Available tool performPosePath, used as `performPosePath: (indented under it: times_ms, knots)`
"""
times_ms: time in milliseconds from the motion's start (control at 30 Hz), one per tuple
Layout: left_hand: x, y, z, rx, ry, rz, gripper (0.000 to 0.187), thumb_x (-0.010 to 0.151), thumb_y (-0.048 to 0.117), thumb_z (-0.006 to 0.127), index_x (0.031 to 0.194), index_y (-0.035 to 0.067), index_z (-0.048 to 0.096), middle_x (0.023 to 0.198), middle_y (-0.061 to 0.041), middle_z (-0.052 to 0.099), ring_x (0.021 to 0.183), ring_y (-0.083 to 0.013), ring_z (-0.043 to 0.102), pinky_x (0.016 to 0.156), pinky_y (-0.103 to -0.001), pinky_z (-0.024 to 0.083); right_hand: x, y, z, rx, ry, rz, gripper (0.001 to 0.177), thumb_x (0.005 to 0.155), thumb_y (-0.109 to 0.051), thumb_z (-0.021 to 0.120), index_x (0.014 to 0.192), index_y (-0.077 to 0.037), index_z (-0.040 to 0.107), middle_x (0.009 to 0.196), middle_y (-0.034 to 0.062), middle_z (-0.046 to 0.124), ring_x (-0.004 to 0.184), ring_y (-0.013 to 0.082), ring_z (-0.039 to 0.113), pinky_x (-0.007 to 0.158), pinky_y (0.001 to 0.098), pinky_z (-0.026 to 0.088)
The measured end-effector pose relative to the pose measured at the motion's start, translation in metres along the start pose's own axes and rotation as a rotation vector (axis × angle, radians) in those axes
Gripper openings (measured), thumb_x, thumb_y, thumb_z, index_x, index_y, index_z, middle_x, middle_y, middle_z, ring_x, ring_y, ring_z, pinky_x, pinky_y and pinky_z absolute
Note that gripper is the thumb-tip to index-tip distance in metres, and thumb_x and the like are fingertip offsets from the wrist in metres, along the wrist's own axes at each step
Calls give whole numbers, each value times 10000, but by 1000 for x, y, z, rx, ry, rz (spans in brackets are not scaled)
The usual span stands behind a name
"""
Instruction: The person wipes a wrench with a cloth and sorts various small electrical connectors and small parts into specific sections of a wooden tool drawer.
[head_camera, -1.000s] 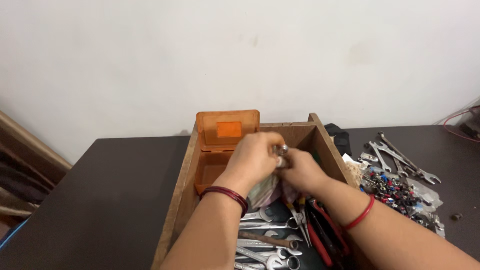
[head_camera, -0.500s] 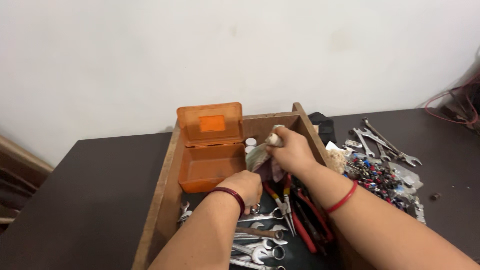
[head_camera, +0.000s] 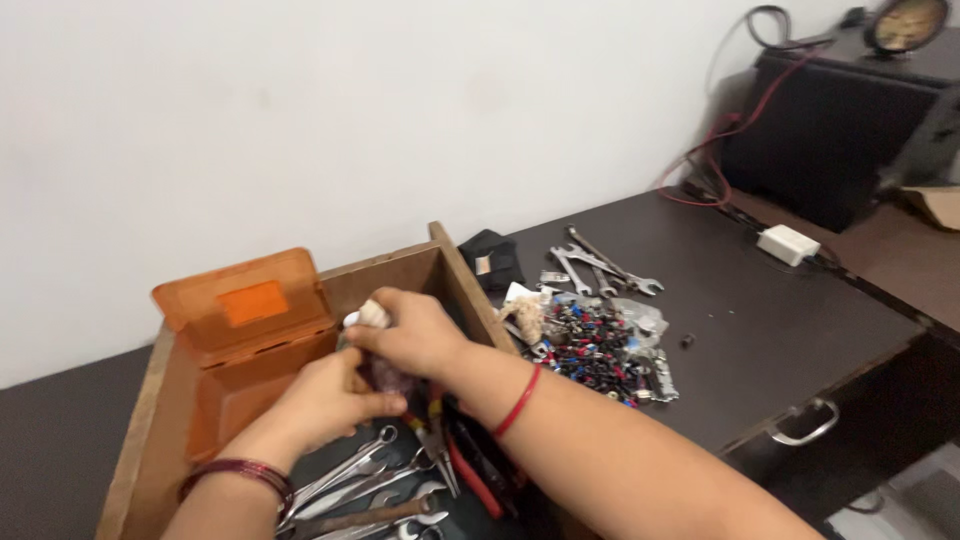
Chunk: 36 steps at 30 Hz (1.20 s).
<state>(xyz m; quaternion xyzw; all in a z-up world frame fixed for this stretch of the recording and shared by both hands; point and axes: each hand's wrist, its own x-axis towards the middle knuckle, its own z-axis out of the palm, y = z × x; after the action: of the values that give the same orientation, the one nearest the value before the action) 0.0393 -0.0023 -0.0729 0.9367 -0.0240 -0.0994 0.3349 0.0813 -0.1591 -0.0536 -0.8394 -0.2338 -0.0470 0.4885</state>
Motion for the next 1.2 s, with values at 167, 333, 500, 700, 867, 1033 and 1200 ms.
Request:
performPosePath:
  times_ms: [167, 333, 500, 700, 867, 1033, 1200]
  knots:
    - [-18, 32, -8, -139, 131, -21, 589, 718, 323, 872, 1141, -26, 658, 802, -104, 739, 654, -192, 680, 533, -324, 537, 2, 4, 0, 157, -14, 1, 455, 872, -450, 725, 1040, -27, 700, 924, 137, 765, 848, 207, 751, 751, 341, 597]
    - [-23, 56, 1, -621, 393, 101, 785, 720, 86, 764, 1412, 119, 393, 974, 9, 667, 744, -93, 704, 522, -303, 621, 10, 7, -7, 606, -188, 59, 509, 998, -518, 647, 1075, -18, 700, 899, 96, 690, 756, 155, 647, 616, 315, 518]
    - [-19, 48, -10, -750, 330, 155, 549, 788, -47, 692, 1311, 91, 599, 960, -62, 748, 632, -162, 688, 507, -312, 582, 13, 16, -49, 484, -246, 107, 562, 962, -573, 556, 1015, -51, 758, 805, 62, 726, 655, 144, 673, 591, 271, 554]
    - [-28, 55, -17, -677, 438, 136, 514, 781, -86, 717, 1260, 95, 668, 935, -78, 760, 613, -139, 669, 509, -297, 530, 22, 89, -105, -19, 190, 229, 379, 840, -406, 712, 958, -53, 785, 880, 110, 815, 794, 191, 779, 725, 328, 608]
    - [-30, 58, -15, -698, 467, 200, 518, 755, -85, 729, 1239, 89, 666, 934, -45, 760, 599, -118, 667, 499, -283, 563, 3, 145, -112, -724, -10, 419, 352, 778, -435, 735, 964, -141, 789, 995, 126, 764, 972, 314, 716, 848, 435, 571]
    - [-32, 61, -13, -650, 468, 231, 440, 762, -87, 729, 1177, 52, 686, 920, -63, 769, 615, -109, 678, 499, -273, 558, -10, 145, -99, -798, 54, 404, 377, 825, -446, 677, 1003, -134, 791, 1040, 168, 759, 994, 351, 717, 862, 466, 568]
    - [-38, 65, -16, -609, 495, 238, 455, 760, -59, 745, 1193, 64, 681, 933, -38, 777, 666, -90, 702, 536, -265, 583, -20, 101, -114, -585, 235, 359, 552, 847, -530, 716, 1101, -39, 716, 934, 202, 763, 817, 310, 749, 786, 409, 567]
